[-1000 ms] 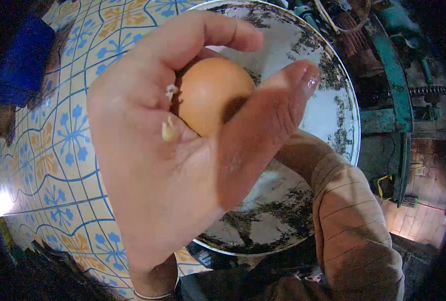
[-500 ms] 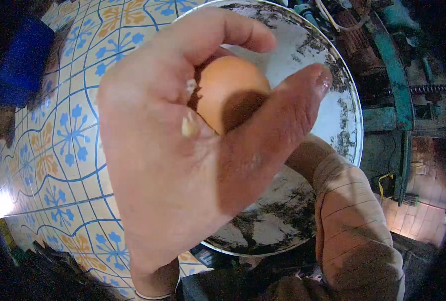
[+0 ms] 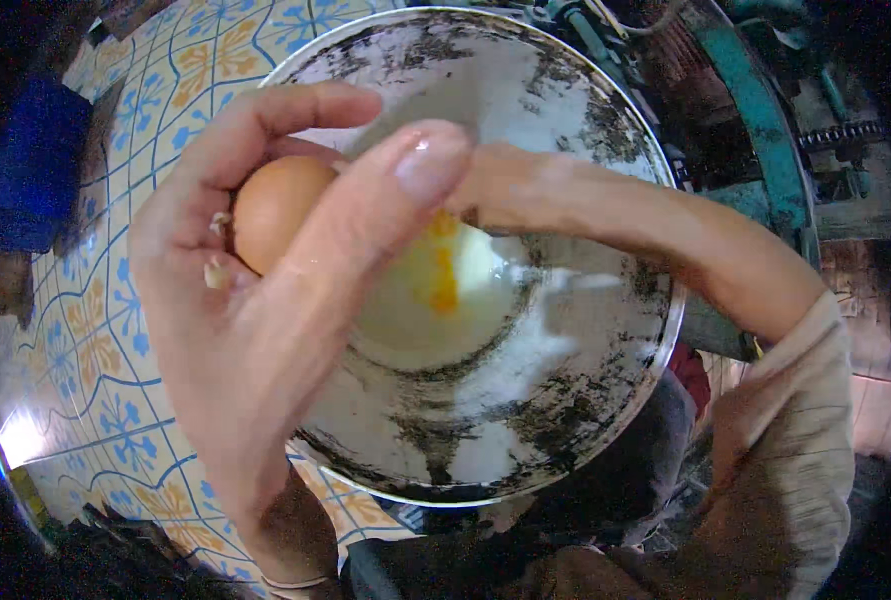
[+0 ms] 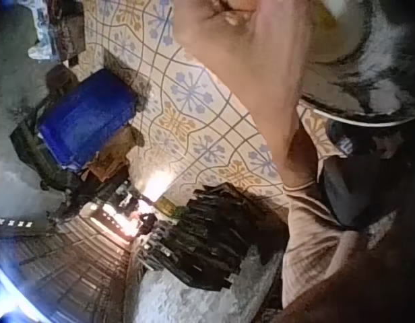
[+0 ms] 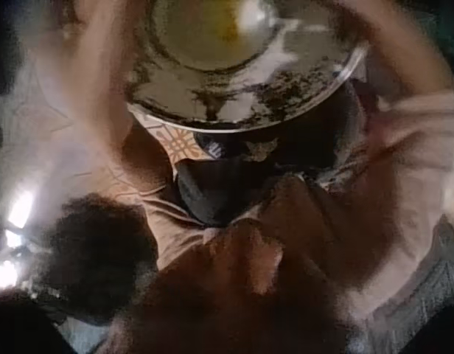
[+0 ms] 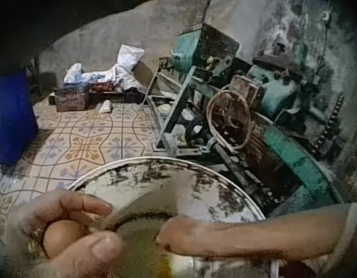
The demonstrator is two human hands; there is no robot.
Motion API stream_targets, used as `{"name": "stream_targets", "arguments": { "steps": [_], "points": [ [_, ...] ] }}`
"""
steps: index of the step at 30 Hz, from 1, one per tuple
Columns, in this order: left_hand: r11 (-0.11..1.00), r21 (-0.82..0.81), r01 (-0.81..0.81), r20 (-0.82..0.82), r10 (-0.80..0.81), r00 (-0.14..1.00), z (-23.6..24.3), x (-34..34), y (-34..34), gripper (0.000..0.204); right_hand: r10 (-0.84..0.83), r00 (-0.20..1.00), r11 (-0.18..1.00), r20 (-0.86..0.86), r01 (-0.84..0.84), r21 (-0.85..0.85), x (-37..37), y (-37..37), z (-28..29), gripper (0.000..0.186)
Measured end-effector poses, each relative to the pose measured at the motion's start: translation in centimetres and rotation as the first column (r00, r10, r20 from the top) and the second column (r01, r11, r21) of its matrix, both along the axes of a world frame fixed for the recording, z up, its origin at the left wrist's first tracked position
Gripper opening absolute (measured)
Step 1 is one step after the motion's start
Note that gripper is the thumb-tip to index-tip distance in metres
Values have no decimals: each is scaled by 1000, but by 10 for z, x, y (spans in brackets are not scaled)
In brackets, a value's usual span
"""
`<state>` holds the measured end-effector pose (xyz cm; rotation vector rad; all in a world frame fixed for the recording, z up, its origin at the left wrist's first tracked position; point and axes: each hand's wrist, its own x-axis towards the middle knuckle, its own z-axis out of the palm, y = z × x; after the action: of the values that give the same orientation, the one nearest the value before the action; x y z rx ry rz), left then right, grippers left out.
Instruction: The person cracks several eggs into a bucket containing liquid, adds a bag of white powder and a bag of yellow powder, and mixes the ingredients together by hand. They also add a scoop of water from a larger container during the mixing process.
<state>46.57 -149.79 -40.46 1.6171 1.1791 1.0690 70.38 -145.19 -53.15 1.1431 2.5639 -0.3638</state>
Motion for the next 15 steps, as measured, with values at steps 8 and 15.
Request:
{"name": "stream_targets", "arguments": {
  "steps": [8,15],
  "points": [
    [997,52,56,108,-61,992,-27,-3,2,62,-612,489,559,-621,823,97,47,-165,173,23],
    [993,4,117,40,-117,992,-16,10,8,51,-886,375,442,-272,860,-256,105,-348,9,9]
  ]
}}
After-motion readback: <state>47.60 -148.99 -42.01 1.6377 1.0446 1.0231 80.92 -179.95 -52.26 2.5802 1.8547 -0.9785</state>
